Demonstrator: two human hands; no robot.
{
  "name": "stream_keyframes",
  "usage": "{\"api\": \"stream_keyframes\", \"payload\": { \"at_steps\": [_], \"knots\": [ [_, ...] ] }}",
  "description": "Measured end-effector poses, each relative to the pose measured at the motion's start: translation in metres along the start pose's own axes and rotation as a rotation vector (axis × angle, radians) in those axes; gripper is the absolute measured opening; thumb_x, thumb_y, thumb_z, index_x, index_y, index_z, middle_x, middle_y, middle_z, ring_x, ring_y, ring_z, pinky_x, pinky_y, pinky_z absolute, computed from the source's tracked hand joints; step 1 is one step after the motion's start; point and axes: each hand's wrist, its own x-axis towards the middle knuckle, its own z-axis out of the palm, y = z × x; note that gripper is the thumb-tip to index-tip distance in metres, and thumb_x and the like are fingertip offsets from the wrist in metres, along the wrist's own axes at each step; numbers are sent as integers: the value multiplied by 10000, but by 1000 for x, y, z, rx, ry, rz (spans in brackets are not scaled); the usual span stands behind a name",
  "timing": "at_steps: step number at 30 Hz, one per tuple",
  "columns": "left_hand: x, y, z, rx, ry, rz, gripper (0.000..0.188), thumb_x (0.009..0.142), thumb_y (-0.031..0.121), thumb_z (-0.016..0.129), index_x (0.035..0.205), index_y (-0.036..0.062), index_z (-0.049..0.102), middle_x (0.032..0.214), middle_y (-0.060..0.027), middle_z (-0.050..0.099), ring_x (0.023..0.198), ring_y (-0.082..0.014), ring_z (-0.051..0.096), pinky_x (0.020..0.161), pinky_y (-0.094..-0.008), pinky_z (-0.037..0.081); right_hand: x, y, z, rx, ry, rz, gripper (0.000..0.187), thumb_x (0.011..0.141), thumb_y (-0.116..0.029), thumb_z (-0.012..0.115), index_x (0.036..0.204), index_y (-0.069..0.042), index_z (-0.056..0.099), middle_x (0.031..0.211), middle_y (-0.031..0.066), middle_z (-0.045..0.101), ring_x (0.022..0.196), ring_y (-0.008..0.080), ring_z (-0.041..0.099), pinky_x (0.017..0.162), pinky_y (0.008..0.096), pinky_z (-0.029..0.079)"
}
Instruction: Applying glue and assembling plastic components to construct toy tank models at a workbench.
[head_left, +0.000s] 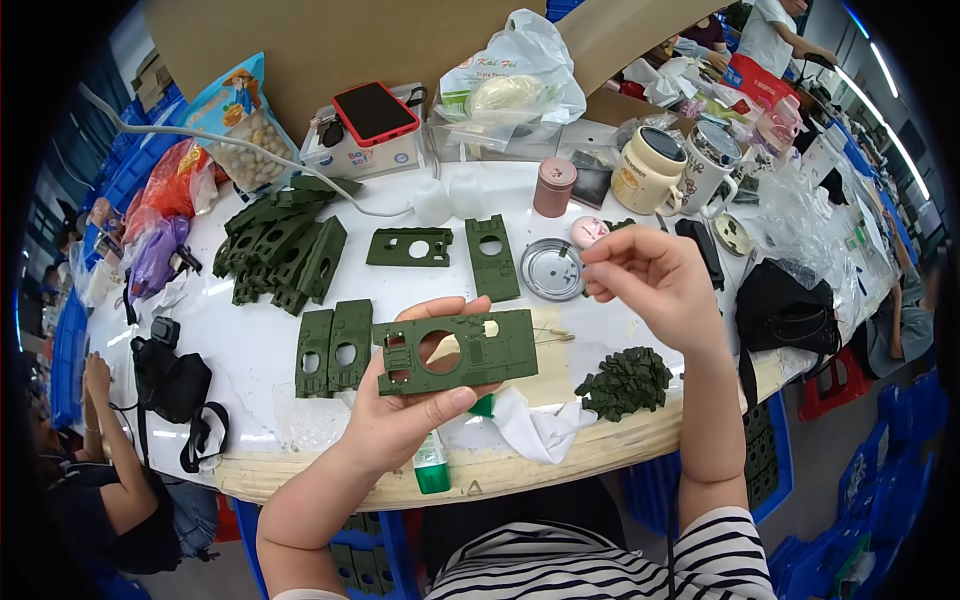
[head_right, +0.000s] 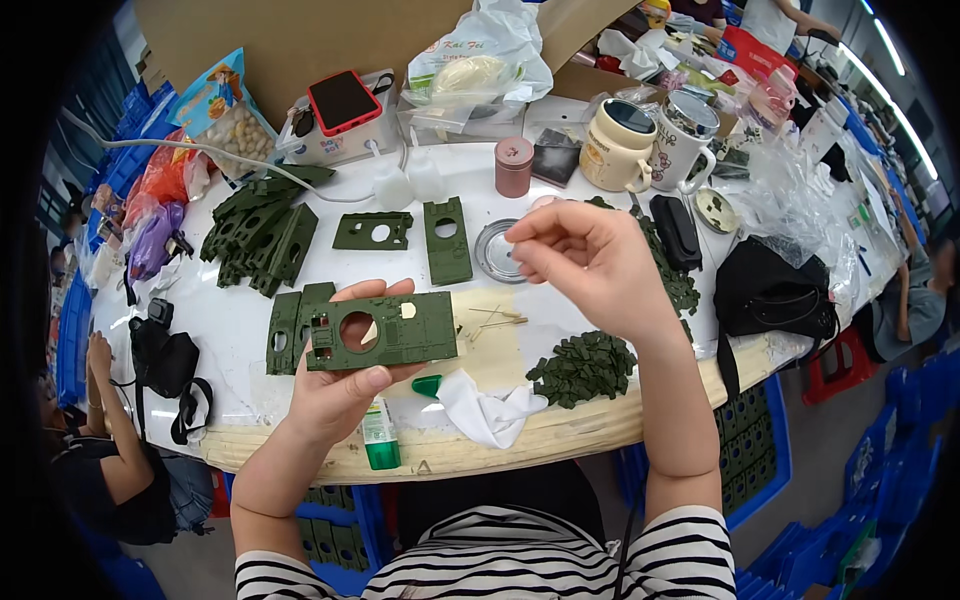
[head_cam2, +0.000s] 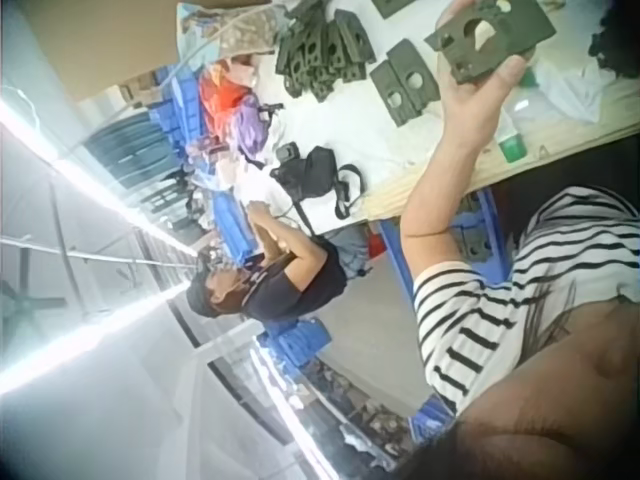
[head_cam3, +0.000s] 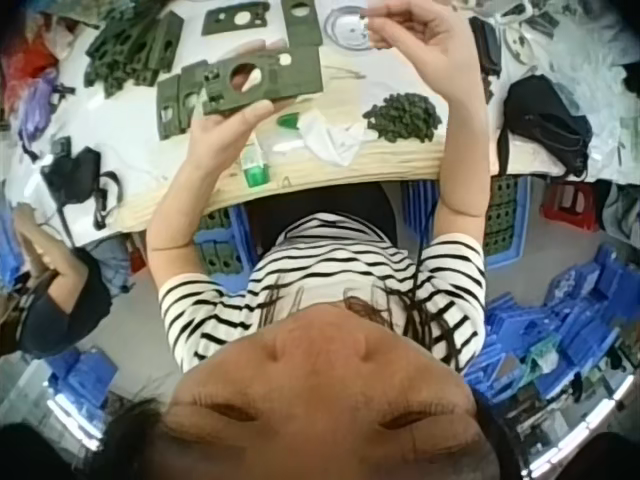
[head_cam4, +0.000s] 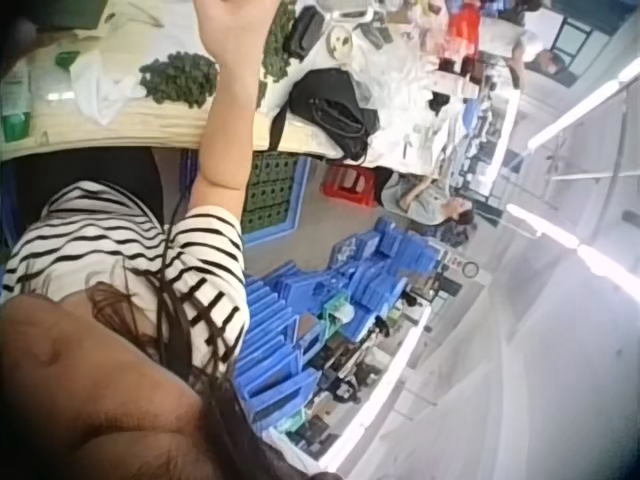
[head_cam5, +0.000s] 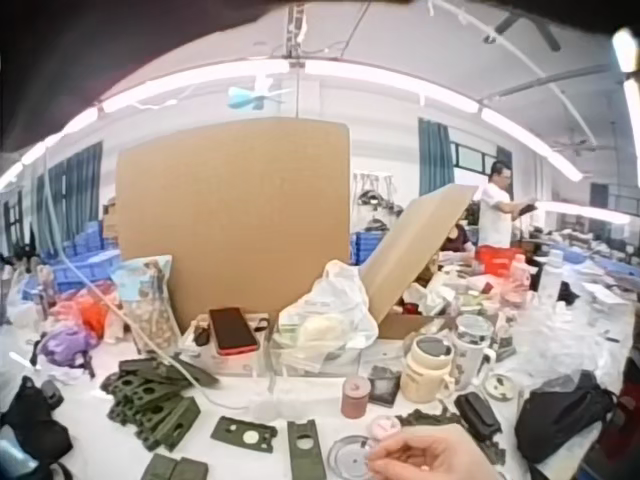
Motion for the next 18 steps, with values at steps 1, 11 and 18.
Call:
{"api": "stream_keyframes", "payload": {
  "at_steps": [1, 11, 18],
  "knots": [
    [0, 0, -1, 2, 2, 2, 624, 823, -49, 598, 1356, 21, 281, 1413, -168, 329, 1222, -275, 456, 1000, -431, 445, -3, -3, 7, 29, -36, 0, 156, 844, -15, 615, 985, 48, 640, 790, 36, 643, 726, 76, 618, 658, 198, 513],
    [-3, -5, -2, 87, -18, 62, 598, 814, -56, 605, 1323, 31, 304, 1406, -194, 326, 1220, -300, 456, 979, -421, 456, -20, -5, 33, -14, -105, -202, 150, 823, 1, 644, 966, -14, 688, 823, 61, 660, 711, 84, 607, 642, 213, 500],
    [-2, -6, -1, 123, -22, 88, 584, 810, -55, 610, 1306, 33, 312, 1401, -194, 330, 1217, -297, 461, 976, -413, 457, -21, -9, 37, 318, -140, 120, 174, 845, -17, 634, 1004, 54, 623, 868, 93, 667, 784, 104, 643, 694, 215, 528]
  ]
}}
